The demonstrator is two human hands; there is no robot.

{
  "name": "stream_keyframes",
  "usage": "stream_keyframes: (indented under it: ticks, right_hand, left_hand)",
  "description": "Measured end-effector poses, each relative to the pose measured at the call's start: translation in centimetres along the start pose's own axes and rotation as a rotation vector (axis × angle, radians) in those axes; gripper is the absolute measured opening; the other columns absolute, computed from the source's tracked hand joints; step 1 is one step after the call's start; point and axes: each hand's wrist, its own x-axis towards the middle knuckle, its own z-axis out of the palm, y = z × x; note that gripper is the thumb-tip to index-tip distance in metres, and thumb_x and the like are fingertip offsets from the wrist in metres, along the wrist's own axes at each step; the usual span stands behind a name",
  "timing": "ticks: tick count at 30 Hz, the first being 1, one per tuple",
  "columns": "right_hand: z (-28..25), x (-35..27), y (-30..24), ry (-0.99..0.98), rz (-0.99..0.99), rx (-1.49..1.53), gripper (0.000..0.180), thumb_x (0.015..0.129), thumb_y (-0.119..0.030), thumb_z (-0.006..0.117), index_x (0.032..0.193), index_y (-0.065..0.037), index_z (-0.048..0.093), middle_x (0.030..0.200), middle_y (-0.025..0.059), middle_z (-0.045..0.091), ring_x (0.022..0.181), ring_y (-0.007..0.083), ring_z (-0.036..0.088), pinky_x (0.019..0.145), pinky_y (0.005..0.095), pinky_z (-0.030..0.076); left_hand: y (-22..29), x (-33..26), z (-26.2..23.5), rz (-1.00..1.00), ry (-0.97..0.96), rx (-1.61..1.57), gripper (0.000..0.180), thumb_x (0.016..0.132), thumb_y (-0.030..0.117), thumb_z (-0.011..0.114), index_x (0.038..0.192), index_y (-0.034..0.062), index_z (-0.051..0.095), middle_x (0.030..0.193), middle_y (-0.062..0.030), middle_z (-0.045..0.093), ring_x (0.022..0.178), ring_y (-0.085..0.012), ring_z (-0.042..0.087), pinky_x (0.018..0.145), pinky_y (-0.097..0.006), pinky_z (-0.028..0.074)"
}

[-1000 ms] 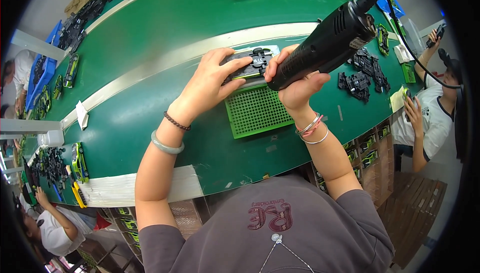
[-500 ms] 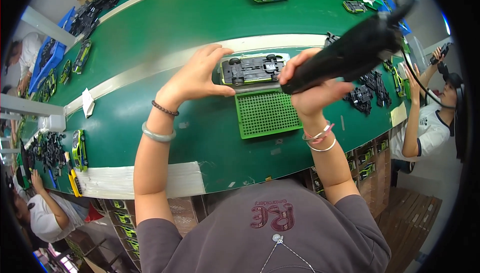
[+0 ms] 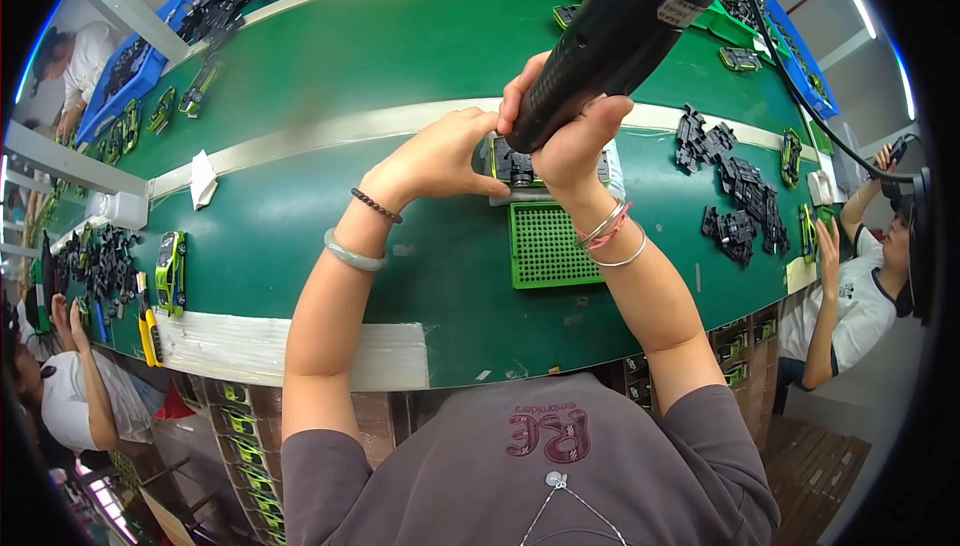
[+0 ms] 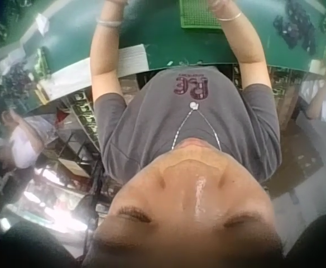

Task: The person assembles toy cars on an assembly line by placing each car on a support pad, driving screws into the chassis with an electric screwdriver, and placing the finished cars into compartments of a packaging box.

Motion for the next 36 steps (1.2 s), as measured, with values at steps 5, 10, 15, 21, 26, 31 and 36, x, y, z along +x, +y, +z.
stream_keyframes:
  ticks: [5,10,15,21,26,31,36]
  right_hand:
    - [0.1,-0.1,0.9,-0.023,0.039,-0.004,0.092,0.061,-0.09,0.027,0.079,-0.001,0.048,0.058,0.0061,0.049,0.05,0.0154,0.05,0.048,0.0244,0.041]
    - [0.8,0.0,1.7,-0.015,-0.063,0.037,0.076,0.077,-0.074,0.039,0.069,0.001,0.05,0.051,0.0036,0.049,0.045,0.0094,0.049,0.042,0.0226,0.038]
    - [1.3,0.3,2.0,0.002,-0.013,-0.023,0.074,0.076,-0.073,0.042,0.061,-0.001,0.049,0.049,0.0015,0.048,0.043,0.0085,0.049,0.04,0.0218,0.037]
    - [0.9,0.7,1.2,0.008,-0.056,-0.081,0.072,0.076,-0.07,0.047,0.055,-0.001,0.045,0.045,0.0009,0.046,0.042,0.0075,0.048,0.039,0.0226,0.036]
    - [0.9,0.6,1.5,0.089,-0.139,-0.033,0.068,0.075,-0.068,0.052,0.057,-0.003,0.044,0.048,-0.0004,0.047,0.045,0.0067,0.05,0.04,0.0221,0.038]
    - [-2.7,-1.2,-2.8,0.097,-0.21,0.28,0.078,0.068,-0.075,0.051,0.081,0.001,0.051,0.059,0.0023,0.051,0.051,0.0067,0.049,0.044,0.0212,0.039]
    - [-10.8,-5.2,-4.9,0.173,-0.194,-0.106,0.094,0.059,-0.09,0.03,0.094,-0.004,0.046,0.07,0.0045,0.053,0.06,0.0115,0.053,0.053,0.0237,0.043]
  left_hand:
    - [0.6,-0.1,-0.3,0.037,0.032,-0.04,0.058,0.061,0.025,0.079,0.108,0.0038,0.053,0.104,-0.0177,0.056,0.101,-0.034,0.05,0.089,-0.039,0.042]
    - [1.4,-0.1,-1.2,-0.033,-0.022,-0.08,0.058,0.059,0.024,0.08,0.106,0.0032,0.053,0.104,-0.0173,0.057,0.102,-0.0341,0.051,0.089,-0.038,0.042]
    - [1.7,-0.3,-1.4,-0.035,0.042,-0.132,0.059,0.055,0.018,0.081,0.104,0.0018,0.052,0.104,-0.018,0.057,0.1,-0.0369,0.052,0.087,-0.039,0.043]
    - [1.7,0.1,-1.2,-0.071,-0.011,-0.106,0.066,0.055,0.018,0.083,0.109,0.0026,0.049,0.103,-0.0168,0.056,0.096,-0.0339,0.053,0.084,-0.037,0.043]
    - [1.2,0.2,-0.5,0.007,0.077,-0.044,0.068,0.055,0.02,0.083,0.11,-0.0001,0.049,0.102,-0.0152,0.057,0.096,-0.0278,0.055,0.083,-0.036,0.044]
    - [2.2,0.9,-1.0,-0.091,-0.016,-0.007,0.056,0.056,0.018,0.081,0.103,0.0,0.055,0.105,-0.0125,0.059,0.1,-0.0258,0.055,0.088,-0.034,0.043]
    - [3.1,0.1,-3.8,-0.113,0.169,-0.698,0.056,0.064,0.007,0.073,0.113,0.0015,0.047,0.109,-0.0109,0.057,0.106,-0.0205,0.053,0.092,-0.034,0.04]
